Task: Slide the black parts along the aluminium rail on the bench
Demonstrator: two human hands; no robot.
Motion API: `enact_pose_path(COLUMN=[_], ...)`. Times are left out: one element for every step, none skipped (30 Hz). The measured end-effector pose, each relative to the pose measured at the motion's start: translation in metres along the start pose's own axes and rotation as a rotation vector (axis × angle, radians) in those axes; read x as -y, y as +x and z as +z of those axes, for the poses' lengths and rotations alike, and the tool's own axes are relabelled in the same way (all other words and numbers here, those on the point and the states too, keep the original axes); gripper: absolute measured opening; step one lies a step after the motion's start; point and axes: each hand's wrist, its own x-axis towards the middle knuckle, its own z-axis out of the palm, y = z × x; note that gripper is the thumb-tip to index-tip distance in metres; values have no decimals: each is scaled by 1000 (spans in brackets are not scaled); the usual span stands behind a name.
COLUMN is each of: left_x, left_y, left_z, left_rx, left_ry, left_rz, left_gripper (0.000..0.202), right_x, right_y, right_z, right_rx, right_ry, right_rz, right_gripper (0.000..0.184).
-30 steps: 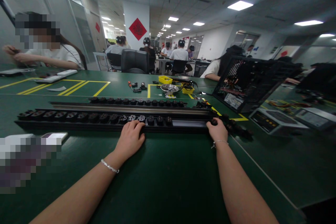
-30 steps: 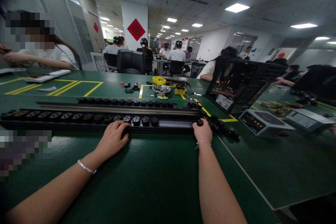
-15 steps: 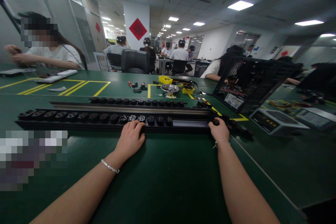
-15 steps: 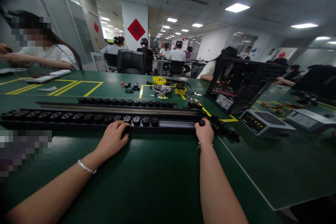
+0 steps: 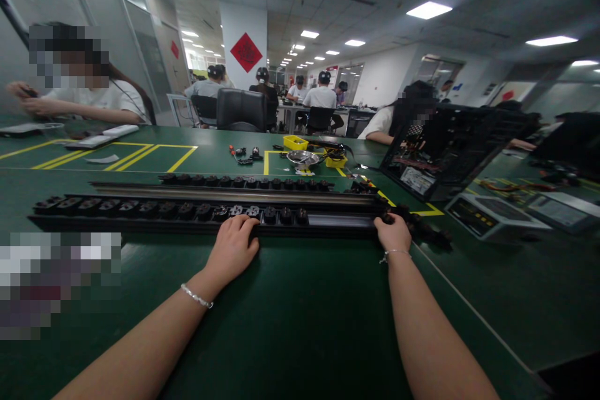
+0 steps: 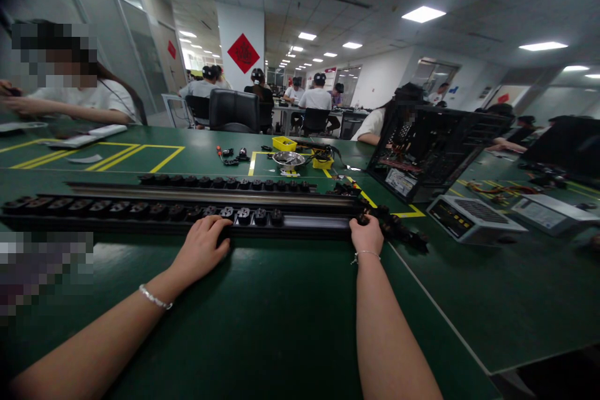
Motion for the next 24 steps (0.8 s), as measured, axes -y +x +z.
enact_pose_path(left_x=[0, 0, -1, -1, -1, -1, -1, -1, -1, -1, -1, -1, -1, -1, -1, -1, -1, -1, -1, -1, 0, 0, 1, 1], left_y=[0, 0, 0, 0, 1, 1, 0, 0, 0, 0, 0, 0, 0, 0, 0, 0, 0, 0, 0, 0, 0, 0, 0, 0], left_z=[0, 0, 0, 0, 0, -1, -1, -1, -1, -1, -1, -1, -1, -1, -1, -1, -1, -1, -1, -1, -1, -1, 0, 0], left_rx=[-2, -5, -10, -14, -16, -18, -19, -19, -17, -15, -14, -13, -12, -12, -11, -10, -8, -7, -5, -4, -4, -4, -4, -3], left_ry=[1, 1, 0, -2, -5, -8, -9, -11, -12, -14, -15, -16, -16, -15, -14, -14, -15, -17, -18, -19, -17, -14, -12, -10], left_rz=[0, 1, 2, 2, 1, 0, -1, -2, -3, -3, -3, -3, -4, -6, -7, -9, -10, -10, -9, -8, -7, -7, -7, -7], left_gripper=[34, 34, 34, 33, 33, 33, 33, 33, 33, 33, 33, 33, 33, 33, 33, 33, 33, 33, 34, 34, 33, 33, 33, 33], right_x=[-1, -1, -2, -2, -3, -3, -3, -3, -3, -3, -3, -3, -4, -4, -5, -5, -6, -6, -6, -7, -7, -7, -8, -8], right_y=[0, 1, 1, 1, 1, 1, 1, 1, 1, 1, 1, 1, 2, 2, 3, 4, 4, 5, 5, 6, 6, 6, 6, 7], right_z=[0, 1, 1, 2, 2, 3, 3, 3, 3, 3, 3, 3, 2, 1, 0, -1, -1, -2, -3, -3, -3, -3, -3, -3], right_rx=[-1, -3, -6, -11, -15, -20, -24, -27, -29, -30, -27, -24, -20, -16, -14, -14, -16, -20, -24, -29, -34, -37, -40, -42], right_ry=[-5, -10, -13, -13, -11, -8, -2, 4, 9, 14, 18, 20, 20, 18, 17, 15, 15, 17, 21, 25, 30, 33, 36, 37], right_rz=[-6, -13, -17, -19, -20, -21, -22, -24, -27, -29, -29, -27, -23, -16, -7, 2, 9, 13, 13, 11, 7, 4, 4, 6], right_gripper=[47, 47, 46, 46, 46, 45, 45, 46, 46, 46, 47, 47, 47, 47, 47, 47, 47, 47, 47, 46, 46, 46, 46, 46])
